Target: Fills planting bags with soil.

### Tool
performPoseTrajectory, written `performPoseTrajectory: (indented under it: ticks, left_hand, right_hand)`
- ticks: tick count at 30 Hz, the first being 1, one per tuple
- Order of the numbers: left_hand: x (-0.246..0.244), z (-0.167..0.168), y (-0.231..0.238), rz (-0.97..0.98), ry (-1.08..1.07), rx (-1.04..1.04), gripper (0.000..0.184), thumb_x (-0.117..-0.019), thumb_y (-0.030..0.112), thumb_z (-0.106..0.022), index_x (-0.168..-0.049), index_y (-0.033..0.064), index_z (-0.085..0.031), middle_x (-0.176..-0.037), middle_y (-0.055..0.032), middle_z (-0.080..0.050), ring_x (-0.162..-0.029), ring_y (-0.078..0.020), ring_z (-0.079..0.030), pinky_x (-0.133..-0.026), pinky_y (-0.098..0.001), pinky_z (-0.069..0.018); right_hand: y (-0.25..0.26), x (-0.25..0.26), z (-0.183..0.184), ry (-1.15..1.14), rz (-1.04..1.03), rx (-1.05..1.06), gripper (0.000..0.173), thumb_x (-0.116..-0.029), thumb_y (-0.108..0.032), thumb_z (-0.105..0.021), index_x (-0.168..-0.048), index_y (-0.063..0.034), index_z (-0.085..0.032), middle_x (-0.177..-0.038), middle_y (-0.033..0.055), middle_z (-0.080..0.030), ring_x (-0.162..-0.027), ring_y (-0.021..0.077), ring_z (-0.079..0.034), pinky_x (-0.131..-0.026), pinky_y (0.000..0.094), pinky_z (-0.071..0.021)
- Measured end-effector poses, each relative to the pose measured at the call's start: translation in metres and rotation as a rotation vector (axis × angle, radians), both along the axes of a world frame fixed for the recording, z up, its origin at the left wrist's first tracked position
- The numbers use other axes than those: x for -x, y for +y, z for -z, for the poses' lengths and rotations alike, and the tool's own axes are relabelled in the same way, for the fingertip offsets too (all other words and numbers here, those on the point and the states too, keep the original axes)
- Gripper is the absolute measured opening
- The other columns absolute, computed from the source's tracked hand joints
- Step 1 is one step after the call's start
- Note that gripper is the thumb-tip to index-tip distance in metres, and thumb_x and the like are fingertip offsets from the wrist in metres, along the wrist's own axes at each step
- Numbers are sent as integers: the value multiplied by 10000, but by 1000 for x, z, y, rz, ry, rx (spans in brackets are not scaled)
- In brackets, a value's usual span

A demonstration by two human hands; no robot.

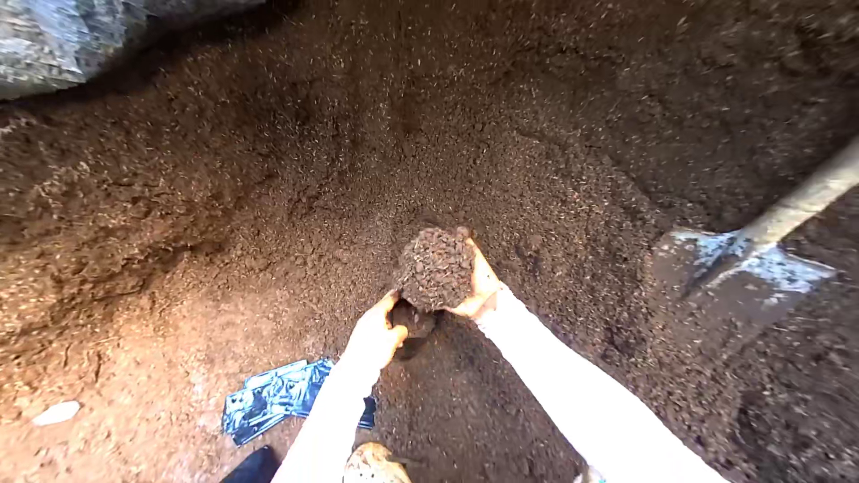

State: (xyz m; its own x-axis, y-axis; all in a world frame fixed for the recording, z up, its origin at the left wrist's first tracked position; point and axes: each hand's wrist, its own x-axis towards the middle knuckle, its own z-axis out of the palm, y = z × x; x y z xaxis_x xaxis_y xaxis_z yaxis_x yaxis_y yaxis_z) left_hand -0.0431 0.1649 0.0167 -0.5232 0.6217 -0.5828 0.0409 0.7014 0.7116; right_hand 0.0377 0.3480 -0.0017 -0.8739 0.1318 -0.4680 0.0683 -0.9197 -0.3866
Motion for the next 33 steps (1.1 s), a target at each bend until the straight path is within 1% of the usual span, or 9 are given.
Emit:
performPoseTrajectory:
  ticks: [2, 6, 10, 12, 15, 19, 23, 26, 33]
  left_hand:
    - [-6, 0, -1, -13, 21, 11, 602, -926, 36, -638, -1499, 45, -453, -1204, -203, -650, -916, -244, -692, -850, -424, -578]
    - [-22, -3, -12, -18, 80, 62, 527, -903, 12, -704, -1388, -35, -503, -1297, -252, -612, -1116, -327, -668, -980, -487, -544]
    - [-32, -4, -27, 28, 165, 34, 690, -920, 41, -682, -1545, 1, -391, -1564, -221, -442, -1409, -316, -499, -1162, -475, -417]
    - [-34, -5, -32, 54, 208, 27, 727, -926, 46, -668, -1579, 21, -350, -1627, -196, -369, -1463, -302, -439, -1201, -466, -365]
    - [-41, -7, -35, 51, 251, 62, 747, -928, 63, -662, -1598, 60, -331, -1583, -203, -429, -1310, -326, -568, -1105, -486, -443]
    - [-53, -4, -35, -58, 270, 75, 777, -884, 34, -712, -1553, 45, -317, -1533, -216, -462, -1291, -347, -590, -1028, -502, -527]
    - [-60, -9, -36, 150, 348, 450, 562, -1055, 380, -522, -1449, -18, -480, -1419, -262, -570, -1315, -391, -581, -1070, -586, -473]
    - [-68, -28, -32, 382, 358, 589, 495, -1120, 338, -336, -1353, -23, -580, -1382, -270, -598, -1319, -413, -572, -1068, -616, -452]
    - [-81, -104, -21, 357, 436, 337, 432, -1120, 315, -406, -1209, -40, -635, -1175, -290, -654, -1157, -438, -625, -988, -641, -454]
  right_hand:
    - [-21, -13, -12, -85, 16, -32, 715, -1007, -713, -207, -1195, -167, -628, -998, 104, -722, -887, 255, -709, -744, 461, -601]
    - [-58, -23, -32, -330, 80, -329, 409, -1092, -420, -392, -1263, -108, -593, -1072, 86, -665, -956, 197, -652, -829, 418, -552]
    - [-66, -29, -62, -228, -223, -834, 405, -1084, -235, -498, -1451, -64, -511, -1386, 149, -594, -1241, 217, -587, -1039, 413, -486]
    - [-56, -32, -66, -250, -364, -1196, 368, -1055, -156, -539, -1400, -28, -563, -1456, 185, -540, -1316, 265, -543, -1090, 439, -449]
    - [-44, -40, -49, -566, -648, -1511, 532, -1036, -351, -589, -1467, -55, -492, -1548, 259, -408, -1365, 388, -510, -1111, 541, -440]
    - [-50, -47, -26, -655, -1022, -1430, 631, -1072, -472, -477, -1435, 44, -505, -1435, 276, -543, -1318, 383, -565, -1088, 557, -444]
    - [-62, -59, -24, -635, -1042, -1565, 465, -1106, -300, -385, -1491, -57, -483, -1492, 223, -528, -1399, 386, -499, -1127, 600, -400]
    - [-71, -73, -35, -658, -1051, -1681, 449, -1115, -309, -351, -1479, -95, -505, -1455, 215, -565, -1364, 399, -533, -1084, 616, -433]
    - [-37, -119, -97, -544, -774, -1814, 387, -1098, -346, -430, -1240, -57, -645, -1204, 223, -684, -1153, 409, -661, -913, 640, -519]
